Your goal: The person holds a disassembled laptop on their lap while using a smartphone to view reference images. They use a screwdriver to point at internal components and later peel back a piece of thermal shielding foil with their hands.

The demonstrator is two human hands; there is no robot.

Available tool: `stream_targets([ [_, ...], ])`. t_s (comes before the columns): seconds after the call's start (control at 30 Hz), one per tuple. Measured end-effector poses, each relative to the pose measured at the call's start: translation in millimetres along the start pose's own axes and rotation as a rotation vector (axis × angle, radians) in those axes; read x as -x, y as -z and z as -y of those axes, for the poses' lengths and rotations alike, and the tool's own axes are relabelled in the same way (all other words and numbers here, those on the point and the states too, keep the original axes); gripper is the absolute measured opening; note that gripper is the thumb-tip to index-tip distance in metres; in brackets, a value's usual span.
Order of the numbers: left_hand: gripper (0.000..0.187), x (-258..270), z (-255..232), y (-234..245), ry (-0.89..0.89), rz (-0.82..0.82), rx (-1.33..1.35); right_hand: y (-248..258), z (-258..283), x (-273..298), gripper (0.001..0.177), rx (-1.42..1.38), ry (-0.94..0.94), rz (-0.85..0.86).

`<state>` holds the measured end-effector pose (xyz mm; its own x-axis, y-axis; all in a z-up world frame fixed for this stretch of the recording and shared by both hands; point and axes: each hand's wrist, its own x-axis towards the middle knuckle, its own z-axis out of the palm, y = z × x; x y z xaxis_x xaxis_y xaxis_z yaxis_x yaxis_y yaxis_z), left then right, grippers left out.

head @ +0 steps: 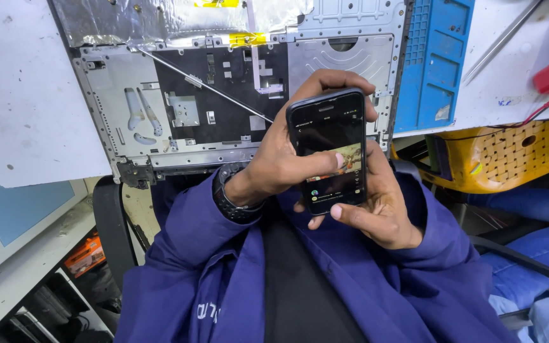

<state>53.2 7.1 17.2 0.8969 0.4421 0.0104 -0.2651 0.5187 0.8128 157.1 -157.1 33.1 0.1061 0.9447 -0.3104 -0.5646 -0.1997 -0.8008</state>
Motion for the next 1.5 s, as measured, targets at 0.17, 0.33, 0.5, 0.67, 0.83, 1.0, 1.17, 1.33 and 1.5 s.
stream_targets([
  [0.17,0.056,-2,4,2,0.012,0.033,0.038,2,-4,1,0.078,-0.014,0.009,0.002],
  [0.33,0.058,-3,6,3,0.031,0.031,0.083,3,-7,2,0.078,-0.007,0.018,0.023],
  [0.5,0.057,-3,6,1,0.037,0.026,0.119,6,-7,4,0.088,0.023,-0.005,0.040],
  [0.67,0.054,-7,8,-7,0.026,-0.006,0.072,4,1,-1,0.084,0.026,0.021,0.021],
  [0.83,0.050,-20,40,-24,-0.070,-0.056,0.077,15,2,11,0.096,-0.056,0.060,-0.031],
  [1.0,0.051,-36,68,-43,0.036,-0.004,0.156,36,-5,27,0.066,0.030,0.197,-0.118],
  [1.17,0.049,-48,71,-55,0.180,-0.008,0.209,44,-8,38,0.071,0.008,0.218,-0.192],
  [1.33,0.052,-53,71,-58,0.269,-0.038,0.170,46,-5,38,0.059,-0.025,0.188,-0.198],
  [1.5,0.053,-59,73,-56,0.301,-0.062,0.243,49,-7,37,0.069,-0.015,0.200,-0.211],
])
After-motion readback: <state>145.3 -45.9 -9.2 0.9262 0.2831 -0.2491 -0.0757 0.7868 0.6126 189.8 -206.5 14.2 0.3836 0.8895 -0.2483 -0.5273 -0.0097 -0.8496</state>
